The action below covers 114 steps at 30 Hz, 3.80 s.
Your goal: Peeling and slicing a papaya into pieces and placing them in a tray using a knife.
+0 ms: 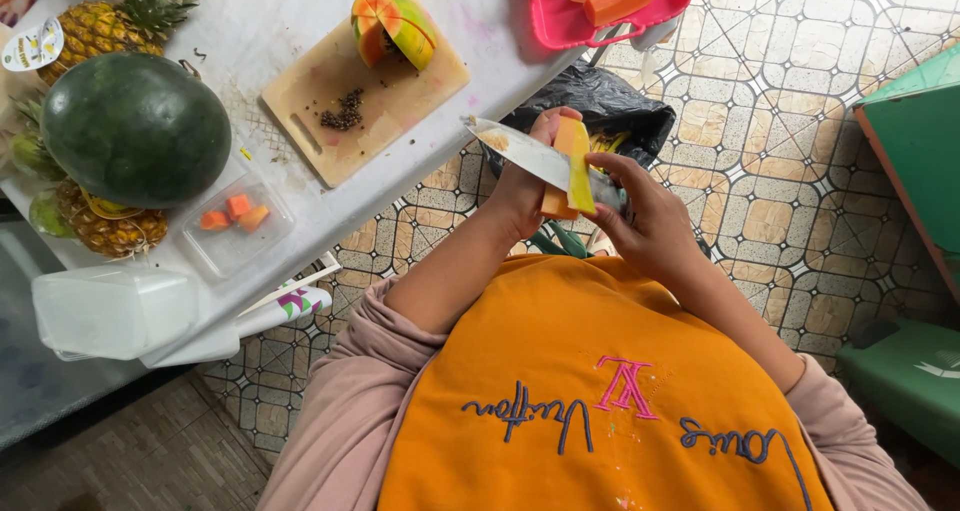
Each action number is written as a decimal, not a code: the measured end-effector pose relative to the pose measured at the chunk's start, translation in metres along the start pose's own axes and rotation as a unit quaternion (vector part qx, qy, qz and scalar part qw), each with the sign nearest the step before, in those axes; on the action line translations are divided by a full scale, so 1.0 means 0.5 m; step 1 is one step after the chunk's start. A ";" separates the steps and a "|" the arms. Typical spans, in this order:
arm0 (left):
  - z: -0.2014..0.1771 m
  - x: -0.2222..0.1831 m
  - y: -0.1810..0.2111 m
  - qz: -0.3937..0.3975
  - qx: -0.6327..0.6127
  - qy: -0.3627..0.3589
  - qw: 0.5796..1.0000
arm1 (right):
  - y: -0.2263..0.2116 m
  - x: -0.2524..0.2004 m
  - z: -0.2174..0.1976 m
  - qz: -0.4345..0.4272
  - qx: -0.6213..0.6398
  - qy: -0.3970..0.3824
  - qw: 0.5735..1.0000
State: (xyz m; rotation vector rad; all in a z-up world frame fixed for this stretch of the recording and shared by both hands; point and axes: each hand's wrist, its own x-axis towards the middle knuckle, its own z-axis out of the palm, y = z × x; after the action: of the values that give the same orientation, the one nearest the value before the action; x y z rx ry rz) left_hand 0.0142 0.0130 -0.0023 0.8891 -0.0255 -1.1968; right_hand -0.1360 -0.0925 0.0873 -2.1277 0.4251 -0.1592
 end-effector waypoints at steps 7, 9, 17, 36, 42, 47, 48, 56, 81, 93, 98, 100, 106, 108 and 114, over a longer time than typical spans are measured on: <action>-0.010 0.002 -0.011 0.023 -0.048 -0.040 0.998 | 0.011 0.006 0.005 0.001 0.019 0.005 1.000; 0.018 -0.021 0.011 0.024 -0.040 -0.042 0.998 | 0.022 0.008 0.005 0.004 0.022 0.005 1.000; 0.015 -0.007 -0.014 0.015 -0.046 -0.051 0.998 | 0.027 0.019 0.000 0.046 0.087 -0.001 0.995; 0.004 -0.012 0.021 -0.020 0.008 -0.140 0.990 | 0.012 0.035 -0.005 0.096 0.214 0.031 0.972; 0.018 -0.026 0.026 -0.015 0.021 -0.133 0.991 | 0.041 0.040 0.007 0.110 0.216 0.027 0.970; 0.010 -0.026 0.024 -0.016 0.055 -0.124 0.991 | 0.079 0.039 0.018 0.126 0.271 0.003 0.954; 0.007 -0.027 0.024 -0.018 0.065 -0.124 0.990 | 0.069 0.039 0.014 0.134 0.294 -0.010 0.946; -0.003 -0.039 0.037 -0.043 0.080 -0.074 0.993 | 0.082 0.057 0.047 0.199 0.445 -0.009 0.873; 0.064 0.563 0.054 -0.050 0.778 -0.021 0.626 | 0.329 -0.167 -0.050 0.362 0.531 0.050 0.764; -0.058 0.749 -0.030 0.162 0.881 0.113 0.430 | 0.256 -0.280 -0.075 0.551 0.453 0.215 0.667; -0.058 0.618 0.001 0.308 0.830 0.173 0.431 | 0.246 -0.228 -0.091 0.516 0.418 0.167 0.729; -0.046 0.474 0.093 0.391 0.783 0.167 0.453 | 0.253 -0.204 -0.094 0.497 0.426 0.160 0.739; -0.309 0.164 0.266 0.507 0.570 0.369 0.531 | 0.210 -0.131 -0.069 0.483 0.419 0.164 0.752; -0.417 0.114 0.313 0.396 0.591 0.406 0.574 | 0.208 -0.124 -0.052 0.453 0.433 0.146 0.765; -0.512 0.122 0.351 0.162 0.646 0.209 0.716 | 0.163 -0.099 0.016 0.431 0.439 0.112 0.780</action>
State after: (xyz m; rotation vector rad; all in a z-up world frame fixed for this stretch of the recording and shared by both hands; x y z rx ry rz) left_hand 0.2948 0.1267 -0.0939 2.2635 -0.7022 -0.4609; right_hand -0.1994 -0.1098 0.0175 -0.8521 1.1626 -0.0511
